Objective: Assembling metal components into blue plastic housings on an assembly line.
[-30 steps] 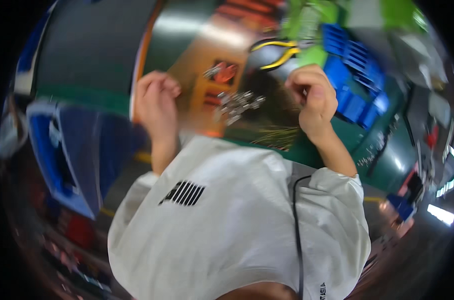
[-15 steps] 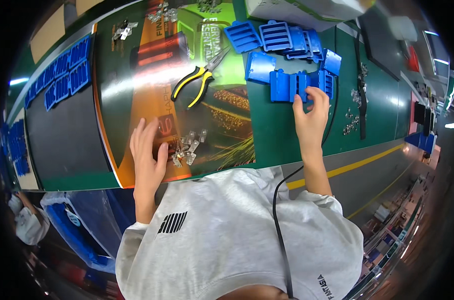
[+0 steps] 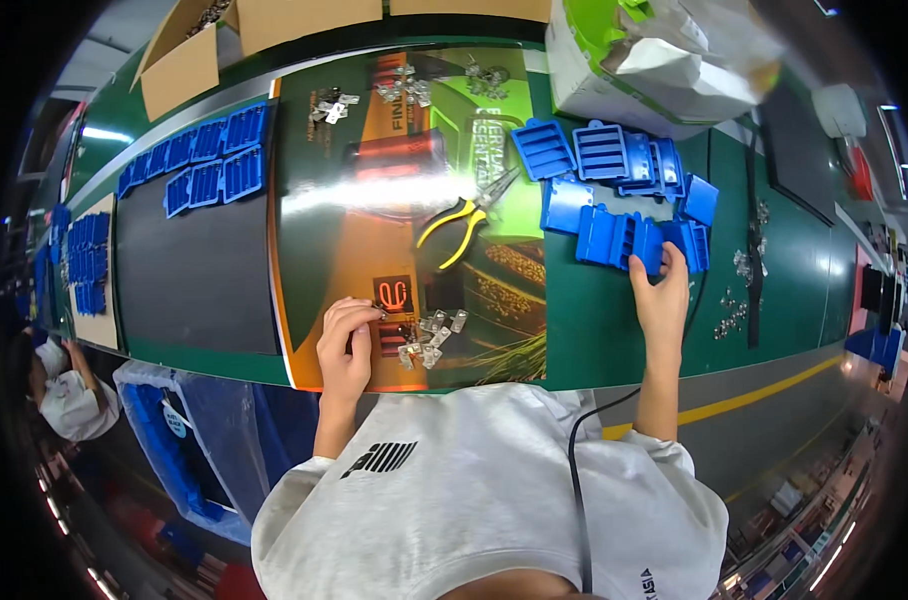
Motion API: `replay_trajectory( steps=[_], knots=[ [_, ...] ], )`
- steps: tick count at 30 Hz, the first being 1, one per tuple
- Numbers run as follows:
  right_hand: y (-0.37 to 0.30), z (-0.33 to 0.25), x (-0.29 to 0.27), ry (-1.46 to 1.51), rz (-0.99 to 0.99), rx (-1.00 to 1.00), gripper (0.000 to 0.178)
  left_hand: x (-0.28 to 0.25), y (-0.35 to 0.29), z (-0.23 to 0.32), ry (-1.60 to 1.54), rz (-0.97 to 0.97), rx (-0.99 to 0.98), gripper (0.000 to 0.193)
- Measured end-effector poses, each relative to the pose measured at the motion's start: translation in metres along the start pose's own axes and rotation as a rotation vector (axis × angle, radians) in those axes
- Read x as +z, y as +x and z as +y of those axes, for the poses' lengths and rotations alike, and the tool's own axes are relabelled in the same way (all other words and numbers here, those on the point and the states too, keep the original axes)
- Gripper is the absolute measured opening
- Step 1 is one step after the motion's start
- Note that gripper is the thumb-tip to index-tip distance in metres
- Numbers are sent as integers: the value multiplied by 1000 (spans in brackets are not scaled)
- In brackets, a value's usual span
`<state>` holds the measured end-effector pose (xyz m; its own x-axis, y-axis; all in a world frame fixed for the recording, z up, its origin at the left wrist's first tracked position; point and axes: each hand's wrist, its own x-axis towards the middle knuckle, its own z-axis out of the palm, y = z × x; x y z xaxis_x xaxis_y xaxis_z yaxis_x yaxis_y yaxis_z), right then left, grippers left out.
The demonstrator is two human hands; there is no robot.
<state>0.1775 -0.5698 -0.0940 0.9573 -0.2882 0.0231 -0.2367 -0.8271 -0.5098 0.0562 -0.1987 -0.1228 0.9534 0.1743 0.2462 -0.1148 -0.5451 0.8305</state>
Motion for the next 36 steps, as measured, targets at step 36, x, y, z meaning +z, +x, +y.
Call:
replay_trajectory(
  steps=[36],
  knots=[
    [84, -194, 123, 1532, -750, 156, 46, 66, 258, 6, -296, -266, -325, 36]
  ],
)
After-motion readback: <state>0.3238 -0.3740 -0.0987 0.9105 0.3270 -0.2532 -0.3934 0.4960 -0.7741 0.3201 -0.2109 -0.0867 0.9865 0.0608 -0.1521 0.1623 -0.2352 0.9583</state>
